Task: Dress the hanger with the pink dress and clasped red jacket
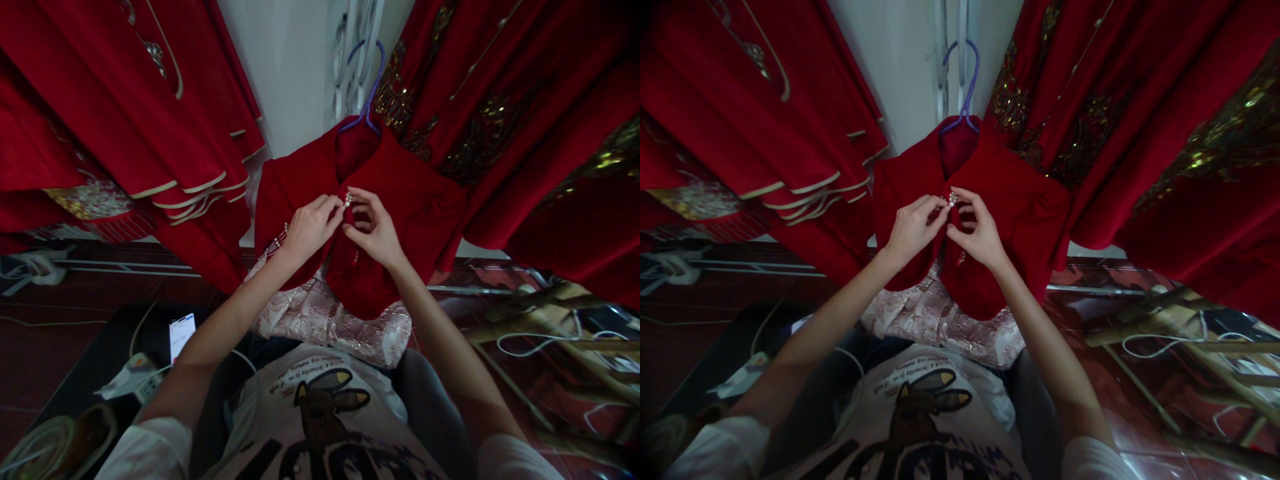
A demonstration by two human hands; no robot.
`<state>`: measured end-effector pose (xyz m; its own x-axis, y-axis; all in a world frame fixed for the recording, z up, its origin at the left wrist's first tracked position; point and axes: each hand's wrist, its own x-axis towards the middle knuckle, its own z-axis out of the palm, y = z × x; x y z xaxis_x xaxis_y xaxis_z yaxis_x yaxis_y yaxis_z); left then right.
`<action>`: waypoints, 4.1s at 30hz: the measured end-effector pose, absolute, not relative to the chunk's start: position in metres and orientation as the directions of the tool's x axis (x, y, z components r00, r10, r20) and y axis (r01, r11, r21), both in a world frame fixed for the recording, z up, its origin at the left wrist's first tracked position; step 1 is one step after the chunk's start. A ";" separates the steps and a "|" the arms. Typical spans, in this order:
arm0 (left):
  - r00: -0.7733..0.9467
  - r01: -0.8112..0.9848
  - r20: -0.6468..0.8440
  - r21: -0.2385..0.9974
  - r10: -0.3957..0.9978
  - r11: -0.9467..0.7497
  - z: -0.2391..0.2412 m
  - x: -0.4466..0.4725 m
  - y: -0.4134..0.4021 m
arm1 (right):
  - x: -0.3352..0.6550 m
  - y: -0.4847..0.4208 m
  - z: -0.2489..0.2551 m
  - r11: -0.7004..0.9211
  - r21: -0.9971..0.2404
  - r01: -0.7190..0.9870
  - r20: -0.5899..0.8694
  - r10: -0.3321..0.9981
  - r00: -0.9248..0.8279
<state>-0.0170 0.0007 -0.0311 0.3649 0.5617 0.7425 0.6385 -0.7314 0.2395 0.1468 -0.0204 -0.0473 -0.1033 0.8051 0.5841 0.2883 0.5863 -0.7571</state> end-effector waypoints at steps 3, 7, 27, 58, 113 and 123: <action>0.250 0.652 0.748 0.339 0.615 -0.678 -0.034 -0.019 0.003 | 0.143 -0.034 -0.062 0.575 -0.689 0.442 0.580 0.802 -0.139; 0.146 0.644 0.718 0.453 0.681 -0.616 -0.033 -0.037 0.007 | 0.171 -0.048 -0.071 0.423 -0.715 0.557 0.432 0.893 -0.125; 0.014 0.465 0.488 0.770 0.873 -0.438 -0.091 -0.090 0.011 | 0.110 -0.034 -0.053 0.447 -0.827 0.340 0.391 0.893 -0.221; -0.008 0.198 0.452 0.875 0.892 -0.442 -0.083 -0.084 0.012 | 0.076 -0.002 -0.077 0.482 -0.809 0.336 0.502 0.864 -0.029; 0.310 0.356 0.069 0.916 0.948 -0.183 -0.120 -0.113 -0.043 | 0.091 -0.054 -0.120 0.282 -0.911 0.300 0.225 0.952 -0.209; 0.250 0.343 0.126 0.916 0.960 -0.210 -0.126 -0.107 -0.047 | 0.086 -0.057 -0.122 0.319 -0.887 0.335 0.267 0.945 -0.191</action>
